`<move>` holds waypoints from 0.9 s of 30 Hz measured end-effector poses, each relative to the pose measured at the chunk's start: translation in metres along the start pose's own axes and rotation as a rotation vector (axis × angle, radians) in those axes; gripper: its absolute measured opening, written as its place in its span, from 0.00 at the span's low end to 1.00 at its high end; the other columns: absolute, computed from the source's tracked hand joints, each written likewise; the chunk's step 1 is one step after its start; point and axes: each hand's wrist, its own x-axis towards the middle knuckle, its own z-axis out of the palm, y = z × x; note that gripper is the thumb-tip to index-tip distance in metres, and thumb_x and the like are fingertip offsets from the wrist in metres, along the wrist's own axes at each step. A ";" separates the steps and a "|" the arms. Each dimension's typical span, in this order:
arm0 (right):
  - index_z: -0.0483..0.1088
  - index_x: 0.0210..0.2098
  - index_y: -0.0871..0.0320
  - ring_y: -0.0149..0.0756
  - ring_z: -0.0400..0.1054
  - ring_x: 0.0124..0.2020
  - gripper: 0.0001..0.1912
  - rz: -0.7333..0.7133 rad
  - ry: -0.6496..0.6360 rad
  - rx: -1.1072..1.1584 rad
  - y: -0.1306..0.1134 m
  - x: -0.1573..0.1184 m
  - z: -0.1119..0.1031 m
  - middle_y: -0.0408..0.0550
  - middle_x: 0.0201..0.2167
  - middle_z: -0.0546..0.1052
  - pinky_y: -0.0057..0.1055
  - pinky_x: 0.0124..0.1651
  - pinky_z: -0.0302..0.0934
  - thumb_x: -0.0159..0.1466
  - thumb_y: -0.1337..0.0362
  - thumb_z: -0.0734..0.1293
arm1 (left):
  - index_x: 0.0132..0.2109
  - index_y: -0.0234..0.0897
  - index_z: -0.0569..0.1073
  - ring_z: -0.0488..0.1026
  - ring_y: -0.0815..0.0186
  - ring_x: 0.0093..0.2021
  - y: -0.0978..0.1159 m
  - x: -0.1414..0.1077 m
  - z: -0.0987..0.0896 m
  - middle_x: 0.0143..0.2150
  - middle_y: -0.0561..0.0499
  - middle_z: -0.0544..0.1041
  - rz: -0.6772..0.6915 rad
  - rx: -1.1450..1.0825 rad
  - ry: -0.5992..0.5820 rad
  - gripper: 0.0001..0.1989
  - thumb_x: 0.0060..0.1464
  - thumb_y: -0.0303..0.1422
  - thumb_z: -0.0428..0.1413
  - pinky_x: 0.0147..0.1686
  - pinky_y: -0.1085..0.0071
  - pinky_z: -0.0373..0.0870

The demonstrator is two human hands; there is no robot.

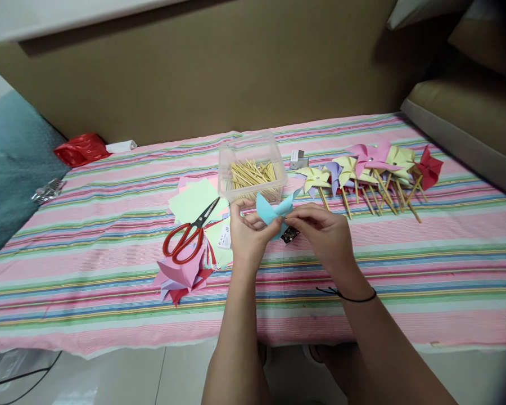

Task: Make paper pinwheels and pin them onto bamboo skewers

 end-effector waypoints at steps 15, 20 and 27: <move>0.76 0.27 0.58 0.35 0.71 0.30 0.03 0.098 0.009 0.011 0.001 -0.001 0.001 0.46 0.28 0.77 0.32 0.31 0.65 0.56 0.69 0.70 | 0.39 0.42 0.54 0.73 0.71 0.21 -0.006 0.004 -0.003 0.22 0.61 0.75 0.026 0.062 -0.041 0.28 0.37 0.26 0.64 0.24 0.77 0.69; 0.76 0.27 0.56 0.36 0.69 0.32 0.02 0.117 -0.009 -0.023 0.004 -0.001 -0.001 0.46 0.30 0.75 0.33 0.32 0.63 0.56 0.67 0.71 | 0.39 0.43 0.54 0.74 0.70 0.21 -0.005 0.003 -0.003 0.22 0.62 0.75 0.034 0.074 -0.045 0.28 0.37 0.26 0.64 0.25 0.76 0.70; 0.76 0.27 0.55 0.38 0.68 0.42 0.02 0.128 0.015 0.084 0.009 0.000 0.000 0.47 0.39 0.69 0.32 0.36 0.65 0.53 0.65 0.73 | 0.40 0.43 0.53 0.74 0.70 0.21 -0.002 0.003 -0.003 0.22 0.60 0.75 0.014 0.075 -0.052 0.28 0.37 0.26 0.63 0.24 0.76 0.70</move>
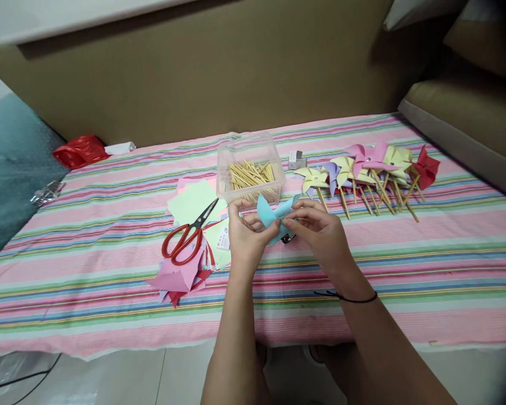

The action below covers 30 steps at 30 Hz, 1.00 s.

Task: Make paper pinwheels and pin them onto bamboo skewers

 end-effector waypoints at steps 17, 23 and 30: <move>0.55 0.48 0.51 0.36 0.73 0.27 0.38 0.266 -0.034 0.265 -0.015 -0.003 0.000 0.39 0.26 0.79 0.32 0.31 0.69 0.45 0.60 0.78 | 0.40 0.43 0.53 0.67 0.73 0.16 0.001 0.001 -0.006 0.20 0.62 0.74 -0.038 0.017 -0.060 0.29 0.37 0.28 0.65 0.20 0.80 0.63; 0.55 0.50 0.52 0.37 0.74 0.26 0.40 0.248 -0.024 0.212 -0.014 -0.003 -0.002 0.38 0.23 0.77 0.31 0.29 0.68 0.44 0.57 0.78 | 0.40 0.42 0.56 0.63 0.76 0.14 0.000 0.000 -0.007 0.18 0.65 0.70 -0.018 0.039 -0.075 0.27 0.38 0.28 0.65 0.17 0.82 0.57; 0.56 0.51 0.51 0.37 0.74 0.26 0.40 0.255 -0.017 0.195 -0.014 -0.003 -0.002 0.37 0.23 0.76 0.33 0.30 0.70 0.44 0.57 0.78 | 0.41 0.42 0.58 0.70 0.73 0.19 0.000 0.000 -0.008 0.23 0.61 0.73 -0.036 0.035 -0.068 0.28 0.37 0.28 0.65 0.20 0.80 0.64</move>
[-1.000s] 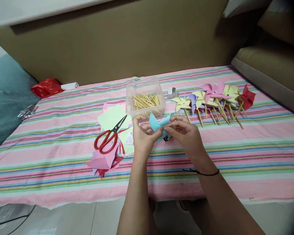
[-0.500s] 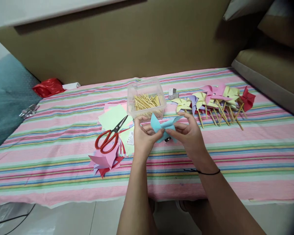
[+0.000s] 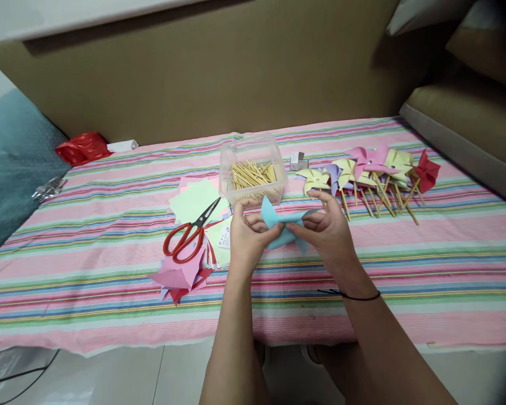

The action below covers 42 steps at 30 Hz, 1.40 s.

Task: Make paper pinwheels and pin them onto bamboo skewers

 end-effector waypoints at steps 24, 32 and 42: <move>0.59 0.47 0.49 0.42 0.75 0.27 0.37 -0.026 -0.026 -0.040 0.003 0.002 -0.006 0.39 0.24 0.77 0.40 0.33 0.72 0.43 0.58 0.79 | 0.38 0.41 0.58 0.69 0.74 0.18 0.003 -0.002 0.003 0.19 0.64 0.72 -0.001 -0.004 0.004 0.26 0.34 0.24 0.63 0.20 0.81 0.62; 0.59 0.47 0.51 0.41 0.74 0.25 0.37 -0.032 -0.017 -0.052 0.002 0.003 -0.006 0.38 0.21 0.76 0.38 0.30 0.71 0.43 0.58 0.79 | 0.39 0.41 0.57 0.67 0.75 0.18 0.004 -0.004 0.004 0.19 0.64 0.72 -0.005 -0.001 0.006 0.26 0.35 0.24 0.63 0.21 0.81 0.62; 0.55 0.54 0.51 0.38 0.73 0.25 0.43 0.012 -0.019 -0.030 0.002 0.003 -0.005 0.33 0.20 0.72 0.35 0.29 0.71 0.44 0.59 0.78 | 0.42 0.43 0.57 0.70 0.72 0.20 0.002 -0.002 0.002 0.23 0.61 0.74 -0.026 -0.001 0.026 0.29 0.36 0.29 0.65 0.21 0.79 0.64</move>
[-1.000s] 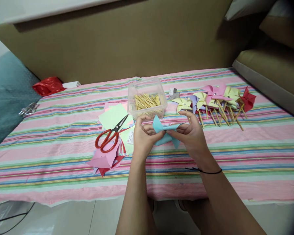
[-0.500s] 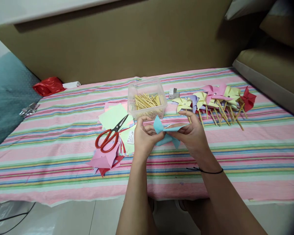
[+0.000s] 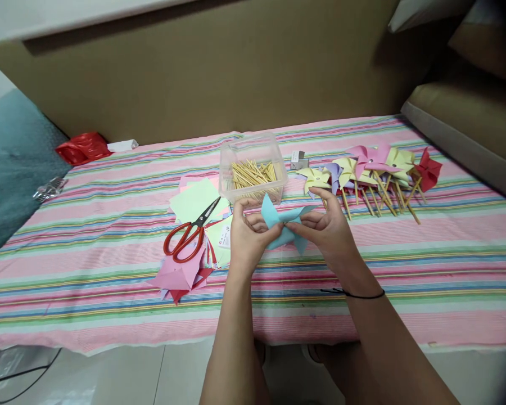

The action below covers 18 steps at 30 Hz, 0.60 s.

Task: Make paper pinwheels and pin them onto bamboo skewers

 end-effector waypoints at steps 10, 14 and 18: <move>0.54 0.57 0.54 0.40 0.75 0.27 0.49 0.125 0.011 0.017 -0.004 0.001 0.001 0.37 0.21 0.76 0.35 0.30 0.70 0.41 0.57 0.79 | 0.43 0.41 0.57 0.70 0.72 0.18 0.001 0.000 -0.004 0.23 0.59 0.76 -0.045 -0.043 -0.023 0.27 0.41 0.35 0.64 0.20 0.79 0.63; 0.55 0.57 0.54 0.40 0.74 0.25 0.50 0.130 0.019 0.010 -0.004 0.001 0.001 0.37 0.20 0.76 0.34 0.29 0.70 0.41 0.56 0.80 | 0.44 0.41 0.58 0.72 0.71 0.20 0.001 -0.001 -0.004 0.25 0.58 0.76 -0.048 -0.054 -0.046 0.28 0.39 0.35 0.65 0.21 0.77 0.65; 0.56 0.56 0.55 0.39 0.73 0.23 0.51 0.152 0.064 0.022 -0.004 0.001 0.002 0.35 0.18 0.73 0.33 0.27 0.68 0.38 0.57 0.80 | 0.45 0.42 0.58 0.75 0.68 0.25 -0.001 -0.001 -0.005 0.27 0.56 0.77 -0.048 -0.017 -0.089 0.31 0.36 0.33 0.68 0.26 0.75 0.69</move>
